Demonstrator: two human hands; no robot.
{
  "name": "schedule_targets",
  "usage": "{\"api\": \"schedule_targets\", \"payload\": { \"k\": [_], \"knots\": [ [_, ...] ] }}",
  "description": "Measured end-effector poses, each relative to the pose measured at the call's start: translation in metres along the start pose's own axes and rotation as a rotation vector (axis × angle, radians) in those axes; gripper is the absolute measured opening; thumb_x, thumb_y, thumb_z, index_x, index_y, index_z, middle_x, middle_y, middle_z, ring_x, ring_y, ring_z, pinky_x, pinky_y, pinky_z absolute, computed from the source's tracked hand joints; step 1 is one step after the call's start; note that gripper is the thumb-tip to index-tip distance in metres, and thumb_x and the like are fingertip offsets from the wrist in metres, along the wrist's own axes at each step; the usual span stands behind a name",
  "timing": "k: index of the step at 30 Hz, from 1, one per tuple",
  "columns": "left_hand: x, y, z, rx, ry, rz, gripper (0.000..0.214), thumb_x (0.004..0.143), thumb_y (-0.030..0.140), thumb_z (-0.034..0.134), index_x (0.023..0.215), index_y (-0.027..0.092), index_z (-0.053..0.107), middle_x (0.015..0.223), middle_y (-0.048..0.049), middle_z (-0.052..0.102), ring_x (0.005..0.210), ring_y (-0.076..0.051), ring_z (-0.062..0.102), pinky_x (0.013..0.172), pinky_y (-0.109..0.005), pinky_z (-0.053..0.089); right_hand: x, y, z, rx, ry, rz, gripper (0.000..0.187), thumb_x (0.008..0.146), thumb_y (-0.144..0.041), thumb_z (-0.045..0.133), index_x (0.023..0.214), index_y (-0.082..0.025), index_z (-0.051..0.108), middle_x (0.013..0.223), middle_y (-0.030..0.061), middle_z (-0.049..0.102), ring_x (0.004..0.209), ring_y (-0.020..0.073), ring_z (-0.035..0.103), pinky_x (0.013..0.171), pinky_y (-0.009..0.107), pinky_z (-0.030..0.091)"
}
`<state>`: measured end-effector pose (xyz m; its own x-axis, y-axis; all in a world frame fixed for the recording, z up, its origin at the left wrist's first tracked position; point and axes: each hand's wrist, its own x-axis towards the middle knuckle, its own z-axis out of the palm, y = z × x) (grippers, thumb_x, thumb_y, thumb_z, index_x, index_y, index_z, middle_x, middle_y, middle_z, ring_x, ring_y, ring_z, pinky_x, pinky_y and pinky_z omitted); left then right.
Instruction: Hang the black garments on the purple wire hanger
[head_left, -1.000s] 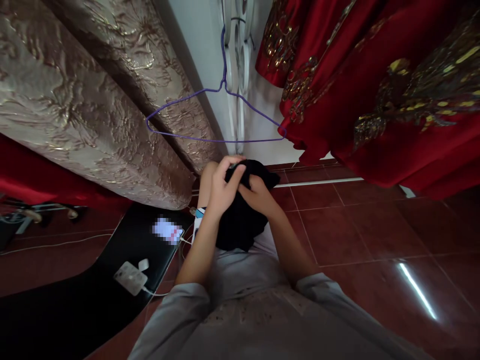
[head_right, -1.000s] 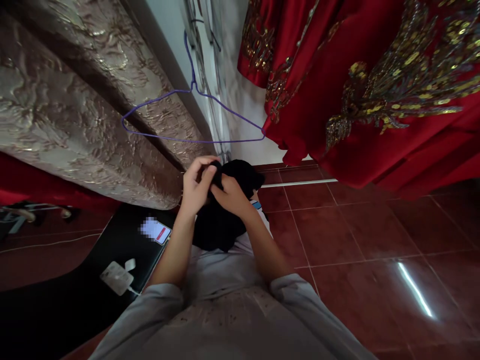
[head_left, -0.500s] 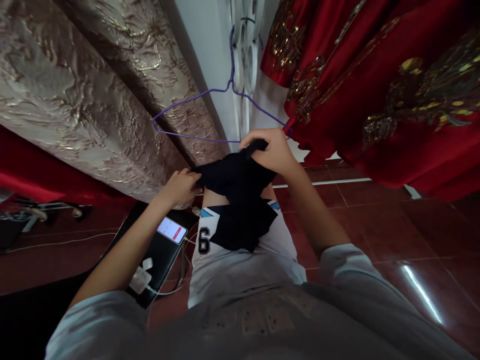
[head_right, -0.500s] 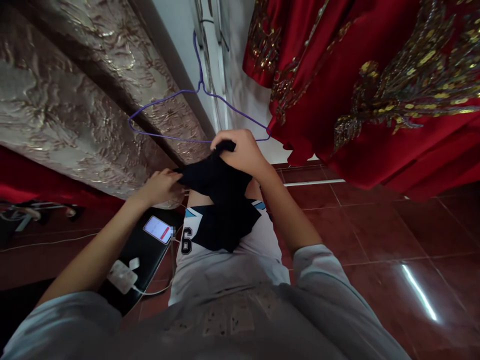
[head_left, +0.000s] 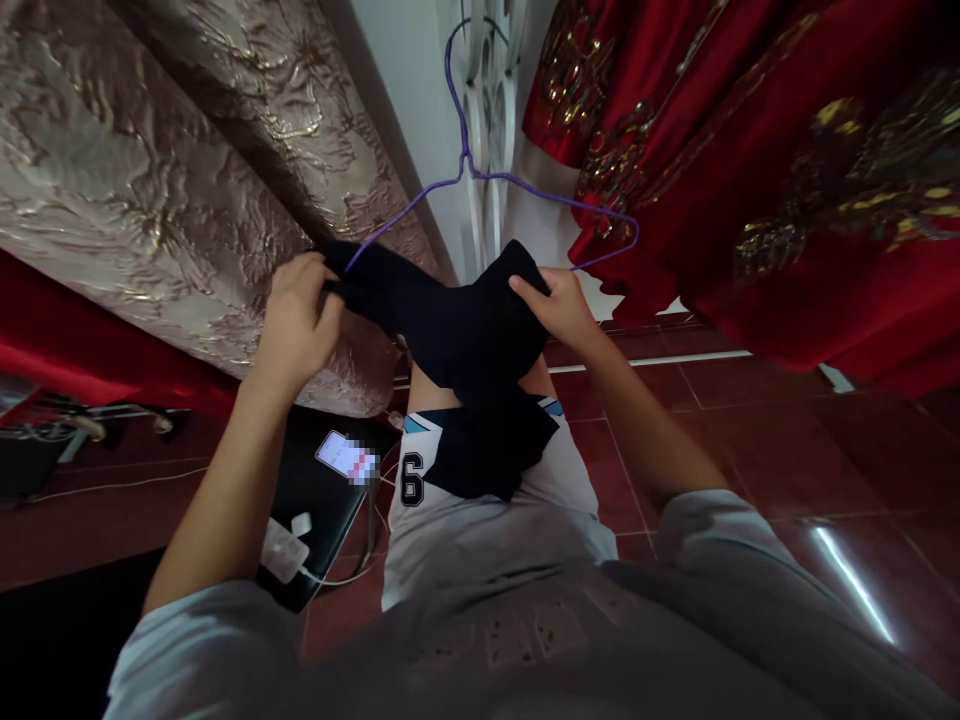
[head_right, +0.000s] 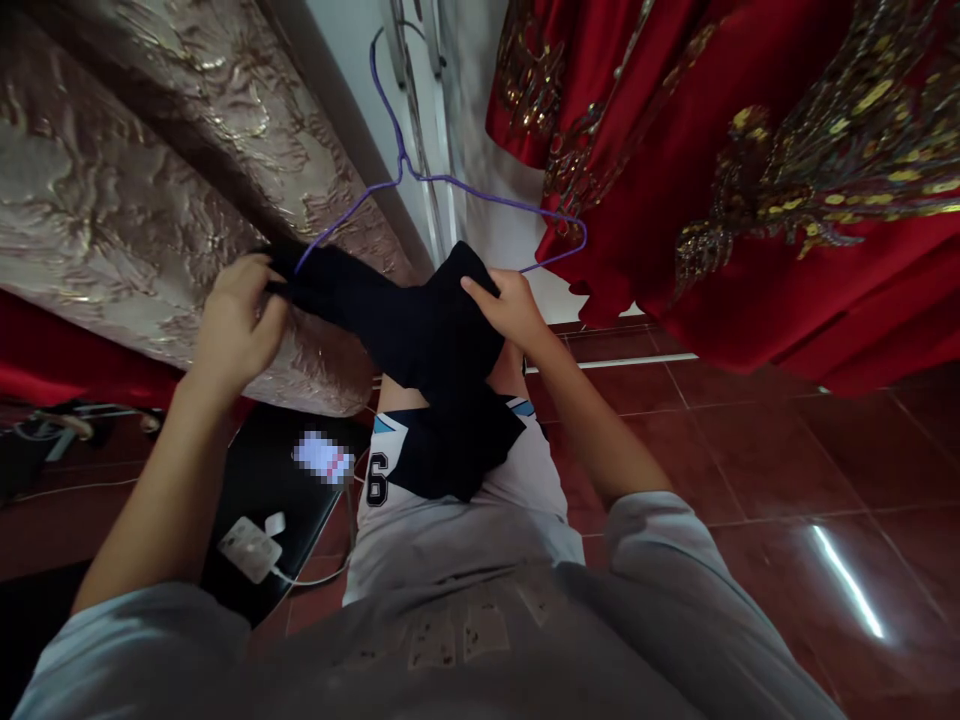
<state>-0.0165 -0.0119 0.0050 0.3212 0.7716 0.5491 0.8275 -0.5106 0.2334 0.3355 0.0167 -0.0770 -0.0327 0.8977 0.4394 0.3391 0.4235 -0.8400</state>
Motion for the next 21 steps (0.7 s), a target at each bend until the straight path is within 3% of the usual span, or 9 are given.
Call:
{"api": "schedule_targets", "payload": {
  "k": [3, 6, 8, 11, 13, 17, 19, 21],
  "knots": [
    [0.023, 0.021, 0.006, -0.197, 0.079, 0.121, 0.016, 0.101, 0.036, 0.053, 0.104, 0.021, 0.059, 0.139, -0.0074, 0.060, 0.134, -0.029, 0.054, 0.115, -0.049, 0.043, -0.008, -0.003, 0.009, 0.085, -0.078, 0.059, 0.054, 0.087, -0.070, 0.063, 0.065, -0.023, 0.049, 0.061, -0.0008, 0.046, 0.061, 0.0152, 0.047, 0.057, 0.030, 0.048],
    [0.045, 0.031, 0.019, -0.318, 0.135, 0.180, 0.020, 0.100, 0.038, 0.057, 0.114, 0.024, 0.059, 0.134, -0.0073, 0.063, 0.130, -0.027, 0.056, 0.116, -0.047, 0.043, -0.019, -0.002, 0.007, 0.052, -0.065, 0.012, 0.051, 0.087, -0.071, 0.062, 0.067, -0.025, 0.054, 0.062, -0.0010, 0.052, 0.060, 0.0159, 0.051, 0.056, 0.031, 0.050],
    [0.055, 0.029, 0.029, -0.326, 0.162, 0.181, 0.027, 0.099, 0.037, 0.059, 0.123, 0.025, 0.059, 0.128, -0.0065, 0.065, 0.123, -0.026, 0.059, 0.112, -0.047, 0.044, -0.024, -0.002, -0.010, -0.032, 0.071, -0.063, 0.044, 0.090, -0.066, 0.062, 0.074, -0.025, 0.061, 0.069, 0.0006, 0.060, 0.067, 0.0185, 0.059, 0.066, 0.036, 0.056],
    [0.062, 0.020, 0.039, -0.336, 0.135, 0.172, 0.029, 0.099, 0.040, 0.061, 0.123, 0.025, 0.061, 0.121, -0.0043, 0.066, 0.116, -0.025, 0.058, 0.107, -0.047, 0.045, -0.021, 0.000, -0.049, -0.091, 0.310, -0.096, 0.034, 0.095, -0.057, 0.058, 0.105, -0.025, 0.067, 0.099, 0.0063, 0.070, 0.100, 0.0258, 0.068, 0.091, 0.045, 0.057],
    [0.064, 0.016, 0.042, -0.362, 0.113, 0.154, 0.029, 0.099, 0.046, 0.062, 0.120, 0.025, 0.063, 0.117, -0.0038, 0.066, 0.114, -0.026, 0.057, 0.107, -0.049, 0.044, -0.014, 0.000, -0.076, -0.067, 0.335, -0.061, 0.038, 0.093, -0.054, 0.062, 0.117, -0.025, 0.066, 0.106, 0.0078, 0.071, 0.111, 0.0282, 0.068, 0.093, 0.047, 0.057],
    [0.066, 0.013, 0.038, -0.361, 0.154, 0.123, 0.039, 0.100, 0.060, 0.055, 0.114, 0.024, 0.063, 0.113, -0.0062, 0.062, 0.112, -0.027, 0.055, 0.106, -0.053, 0.043, 0.000, -0.011, -0.117, 0.056, 0.035, 0.122, 0.031, 0.082, -0.051, 0.079, 0.093, -0.022, 0.074, 0.082, 0.0051, 0.072, 0.082, 0.0242, 0.071, 0.069, 0.039, 0.059],
    [0.068, 0.012, 0.036, -0.338, 0.212, 0.112, 0.045, 0.101, 0.064, 0.050, 0.108, 0.022, 0.064, 0.110, -0.0070, 0.060, 0.110, -0.026, 0.054, 0.105, -0.053, 0.044, 0.004, -0.019, -0.135, 0.146, -0.136, 0.276, 0.032, 0.076, -0.050, 0.085, 0.083, -0.019, 0.076, 0.074, 0.0056, 0.073, 0.069, 0.0198, 0.067, 0.057, 0.032, 0.054],
    [0.070, 0.012, 0.036, -0.342, 0.252, 0.083, 0.046, 0.101, 0.066, 0.050, 0.106, 0.022, 0.063, 0.109, -0.0066, 0.060, 0.108, -0.024, 0.055, 0.103, -0.051, 0.046, 0.007, -0.024, -0.151, 0.226, -0.215, 0.414, 0.036, 0.067, -0.048, 0.090, 0.075, -0.016, 0.076, 0.072, 0.0079, 0.073, 0.060, 0.0162, 0.064, 0.050, 0.027, 0.048]
  ]
}}
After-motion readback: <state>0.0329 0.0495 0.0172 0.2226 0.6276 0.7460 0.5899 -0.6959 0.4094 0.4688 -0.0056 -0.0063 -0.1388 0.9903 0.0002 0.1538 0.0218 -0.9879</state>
